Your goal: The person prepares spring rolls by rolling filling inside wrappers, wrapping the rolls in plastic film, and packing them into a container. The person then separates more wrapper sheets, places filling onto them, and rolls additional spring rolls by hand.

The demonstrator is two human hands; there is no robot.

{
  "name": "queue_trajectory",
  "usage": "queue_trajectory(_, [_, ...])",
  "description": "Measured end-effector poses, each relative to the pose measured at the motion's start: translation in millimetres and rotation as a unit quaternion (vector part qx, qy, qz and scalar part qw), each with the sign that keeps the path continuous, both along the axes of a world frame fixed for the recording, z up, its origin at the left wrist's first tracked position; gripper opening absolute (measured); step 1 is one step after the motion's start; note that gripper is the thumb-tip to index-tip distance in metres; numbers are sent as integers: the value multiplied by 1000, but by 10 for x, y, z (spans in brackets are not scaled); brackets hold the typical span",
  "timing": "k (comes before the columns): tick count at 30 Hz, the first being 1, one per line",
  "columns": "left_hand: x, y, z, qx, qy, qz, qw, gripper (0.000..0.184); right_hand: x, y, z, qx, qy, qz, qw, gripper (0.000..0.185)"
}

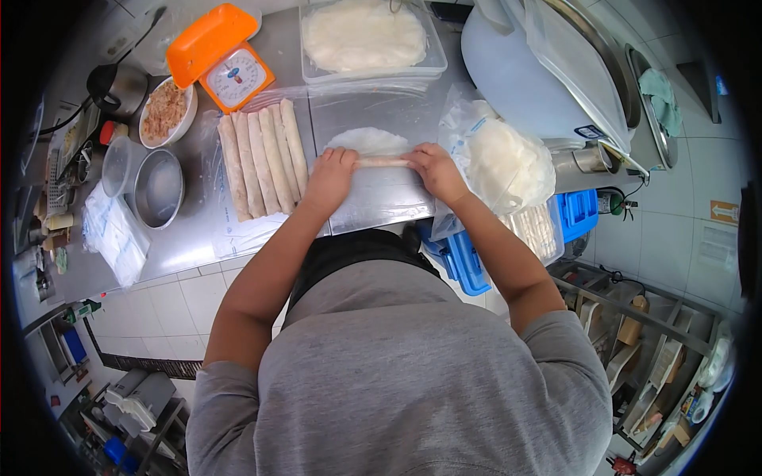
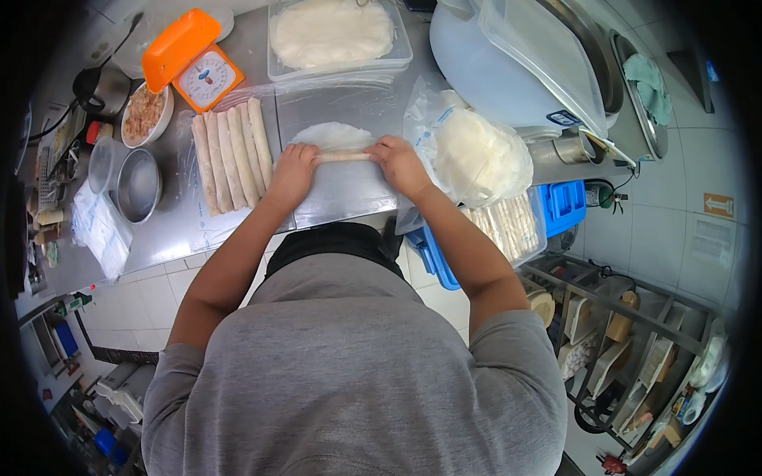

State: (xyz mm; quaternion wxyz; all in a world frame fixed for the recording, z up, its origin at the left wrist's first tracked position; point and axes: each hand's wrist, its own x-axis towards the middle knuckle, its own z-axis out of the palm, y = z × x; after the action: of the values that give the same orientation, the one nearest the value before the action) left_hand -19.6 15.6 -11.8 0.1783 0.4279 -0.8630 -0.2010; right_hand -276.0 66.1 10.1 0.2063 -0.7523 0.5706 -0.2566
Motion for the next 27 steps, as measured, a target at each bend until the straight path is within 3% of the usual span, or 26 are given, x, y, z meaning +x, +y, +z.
queue_trajectory(3, [-53,-76,133,16,-23,49,998,15,-55,-125,-18,40,91,-52,994,15])
queue_trajectory(6, [-100,-102,345,-11,-64,69,995,19,45,-145,70,1,111,-121,986,18])
queue_trajectory(9, [-112,-20,132,-117,-2,-19,993,27,93,-118,-19,-154,171,14,973,22])
queue_trajectory(12, [-141,71,3,-168,17,-48,984,37,263,-51,19,-147,90,62,983,26])
queue_trajectory(18, [-128,-179,-42,-91,46,-31,994,27,172,-165,-69,-112,38,14,993,22])
queue_trajectory(21, [-51,-343,106,49,15,-22,998,21,115,-306,-79,-41,10,-7,999,19])
queue_trajectory(24, [-79,-398,173,9,-16,25,1000,19,133,-413,-9,18,82,-75,994,21])
queue_trajectory(27, [-177,-354,199,-50,-24,33,998,26,302,-367,147,-46,112,-141,983,25])
